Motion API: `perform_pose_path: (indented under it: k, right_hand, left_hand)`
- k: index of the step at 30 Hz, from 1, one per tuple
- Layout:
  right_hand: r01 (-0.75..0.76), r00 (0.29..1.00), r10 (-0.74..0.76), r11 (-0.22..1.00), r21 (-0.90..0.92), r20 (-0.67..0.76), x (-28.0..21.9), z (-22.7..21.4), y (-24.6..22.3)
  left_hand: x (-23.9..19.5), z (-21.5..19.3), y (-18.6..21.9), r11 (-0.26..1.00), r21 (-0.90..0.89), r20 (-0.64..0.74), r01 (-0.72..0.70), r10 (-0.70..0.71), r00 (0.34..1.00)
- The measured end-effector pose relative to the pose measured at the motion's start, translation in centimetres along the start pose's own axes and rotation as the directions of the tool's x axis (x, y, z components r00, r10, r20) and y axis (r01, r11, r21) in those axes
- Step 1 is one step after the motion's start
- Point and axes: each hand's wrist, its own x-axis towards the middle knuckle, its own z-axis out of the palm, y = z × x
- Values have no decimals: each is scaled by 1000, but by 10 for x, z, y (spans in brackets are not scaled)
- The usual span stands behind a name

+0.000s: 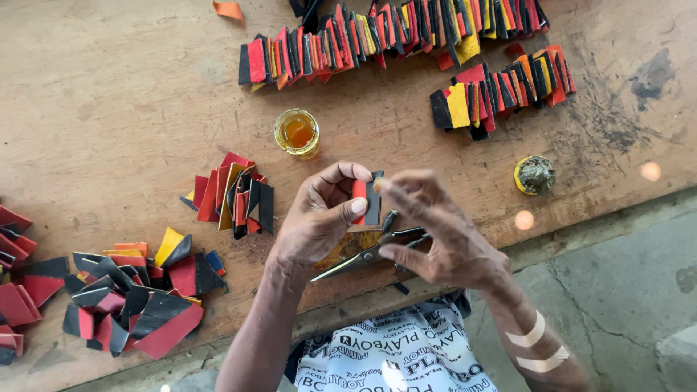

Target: The person repeatedly picks small triangular pieces of colored material, applies a yellow substance from a small container to one edge, and presses the pieces together to form layered stacks. The person uses a pair of scissors to trim edges as needed and places the assembled stacks on the table.

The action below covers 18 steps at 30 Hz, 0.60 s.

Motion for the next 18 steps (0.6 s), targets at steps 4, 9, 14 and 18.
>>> perform_pose_path:
  k: [4,9,14,18]
  right_hand:
    - [45,996,-42,999,-30,84,-9,4,-10]
    - [1,999,3,993,-117,38,-12,9,12]
    - [-114,987,63,918,-380,-145,4,-15,42]
    - [-167,893,37,953,-252,-449,-12,-60,34]
  left_hand:
    - [0,-1,2,1000,-11,-29,-26,26,999]
    - [2,7,2,1000,8,-11,-4,4,1000]
    - [-3,21,5,993,107,70,52,-60,996]
    - [21,22,-9,798,561,48,-223,237,970]
